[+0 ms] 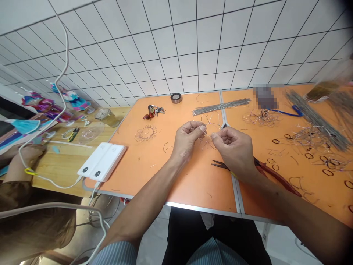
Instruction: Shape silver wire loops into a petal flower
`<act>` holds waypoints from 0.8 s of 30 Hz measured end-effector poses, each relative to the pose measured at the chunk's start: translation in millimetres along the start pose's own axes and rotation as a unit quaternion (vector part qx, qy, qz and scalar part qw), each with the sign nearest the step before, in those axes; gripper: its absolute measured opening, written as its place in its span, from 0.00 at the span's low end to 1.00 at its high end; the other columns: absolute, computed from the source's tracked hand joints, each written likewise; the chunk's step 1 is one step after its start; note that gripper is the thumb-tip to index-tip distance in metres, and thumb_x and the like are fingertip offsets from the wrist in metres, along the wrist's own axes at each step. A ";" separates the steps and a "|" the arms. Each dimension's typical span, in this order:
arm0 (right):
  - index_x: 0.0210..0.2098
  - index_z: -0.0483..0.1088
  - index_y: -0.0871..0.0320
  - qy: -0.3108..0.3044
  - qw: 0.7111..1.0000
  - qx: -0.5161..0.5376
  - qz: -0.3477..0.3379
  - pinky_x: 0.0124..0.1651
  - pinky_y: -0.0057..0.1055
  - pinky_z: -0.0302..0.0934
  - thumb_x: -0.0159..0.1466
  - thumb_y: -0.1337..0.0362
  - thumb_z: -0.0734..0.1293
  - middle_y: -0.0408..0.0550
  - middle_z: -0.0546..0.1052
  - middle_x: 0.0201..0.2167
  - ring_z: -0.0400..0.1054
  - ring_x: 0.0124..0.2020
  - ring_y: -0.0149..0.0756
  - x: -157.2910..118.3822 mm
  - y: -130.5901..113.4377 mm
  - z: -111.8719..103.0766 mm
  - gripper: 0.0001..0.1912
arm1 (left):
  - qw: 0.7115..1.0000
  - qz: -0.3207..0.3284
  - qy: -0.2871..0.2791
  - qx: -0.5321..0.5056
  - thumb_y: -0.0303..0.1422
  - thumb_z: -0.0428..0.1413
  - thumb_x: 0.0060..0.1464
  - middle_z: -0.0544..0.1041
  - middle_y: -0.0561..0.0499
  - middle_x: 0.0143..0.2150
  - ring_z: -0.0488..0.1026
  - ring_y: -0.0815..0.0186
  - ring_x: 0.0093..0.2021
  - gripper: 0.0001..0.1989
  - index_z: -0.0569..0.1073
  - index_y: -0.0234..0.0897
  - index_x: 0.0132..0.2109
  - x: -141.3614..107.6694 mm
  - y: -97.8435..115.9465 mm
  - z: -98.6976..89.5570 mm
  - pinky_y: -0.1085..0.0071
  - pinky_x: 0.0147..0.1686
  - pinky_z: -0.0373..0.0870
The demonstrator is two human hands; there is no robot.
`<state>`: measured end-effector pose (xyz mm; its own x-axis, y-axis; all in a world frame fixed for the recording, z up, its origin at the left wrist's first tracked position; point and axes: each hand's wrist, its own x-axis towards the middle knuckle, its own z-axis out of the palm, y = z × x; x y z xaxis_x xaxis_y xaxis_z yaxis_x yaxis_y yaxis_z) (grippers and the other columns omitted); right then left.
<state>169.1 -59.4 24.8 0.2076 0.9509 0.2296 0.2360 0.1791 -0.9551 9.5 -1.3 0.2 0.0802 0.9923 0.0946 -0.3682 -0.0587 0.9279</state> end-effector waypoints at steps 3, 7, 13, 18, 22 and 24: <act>0.25 0.71 0.50 0.000 1.000 0.000 -0.002 0.28 0.32 0.58 0.63 0.57 0.75 0.40 0.71 0.22 0.63 0.25 0.32 0.6 0.5 1.0 0.14 | 1.000 -0.006 0.004 -0.007 0.49 0.87 0.42 0.80 0.55 0.33 0.74 0.71 0.33 0.26 0.83 0.40 0.34 -0.8 0.9 1.2 0.71 0.40 0.76; 0.25 0.71 0.51 -0.002 1.000 -0.003 -0.002 0.29 0.33 0.60 0.62 0.59 0.76 0.40 0.72 0.22 0.64 0.26 0.33 0.8 1.5 1.4 0.13 | 1.000 -0.004 0.011 0.006 0.48 0.86 0.42 0.80 0.56 0.34 0.72 0.72 0.32 0.25 0.84 0.40 0.36 -0.6 1.8 1.2 0.70 0.40 0.75; 0.25 0.70 0.51 -0.011 1.000 -0.001 0.007 0.31 0.33 0.59 0.62 0.58 0.75 0.41 0.72 0.23 0.63 0.26 0.33 -0.3 3.9 2.1 0.14 | 1.000 -0.016 0.017 0.006 0.47 0.86 0.41 0.77 0.57 0.32 0.68 0.73 0.32 0.27 0.79 0.39 0.31 -2.0 4.1 2.1 0.70 0.40 0.71; 0.25 0.70 0.50 -0.006 1.000 -0.005 0.003 0.30 0.33 0.59 0.63 0.55 0.75 0.41 0.73 0.23 0.63 0.25 0.33 0.2 8.8 3.8 0.14 | 0.999 -0.026 0.023 -0.006 0.50 0.86 0.40 0.74 0.56 0.31 0.68 0.72 0.33 0.29 0.77 0.39 0.30 -3.1 5.7 3.6 0.69 0.40 0.69; 0.26 0.71 0.51 -0.008 1.000 0.000 0.010 0.30 0.34 0.61 0.63 0.53 0.75 0.42 0.74 0.24 0.64 0.26 0.33 0.5 11.9 4.5 0.14 | 0.999 -0.032 0.023 -0.010 0.48 0.86 0.40 0.74 0.56 0.30 0.70 0.70 0.34 0.27 0.79 0.39 0.31 -2.8 5.3 3.4 0.68 0.43 0.70; 0.26 0.72 0.51 -0.007 1.000 0.003 0.013 0.30 0.34 0.60 0.63 0.53 0.75 0.42 0.74 0.24 0.64 0.26 0.33 0.4 12.6 4.5 0.14 | 0.999 -0.030 0.023 -0.012 0.47 0.85 0.40 0.75 0.56 0.31 0.71 0.69 0.35 0.26 0.80 0.39 0.31 -2.6 5.1 2.8 0.68 0.44 0.71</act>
<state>167.9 -55.6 12.0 0.1994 0.9587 0.2027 0.2257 0.1564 -0.9616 10.0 -4.4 5.7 0.0610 0.9979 0.0219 -0.3858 0.0033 0.9226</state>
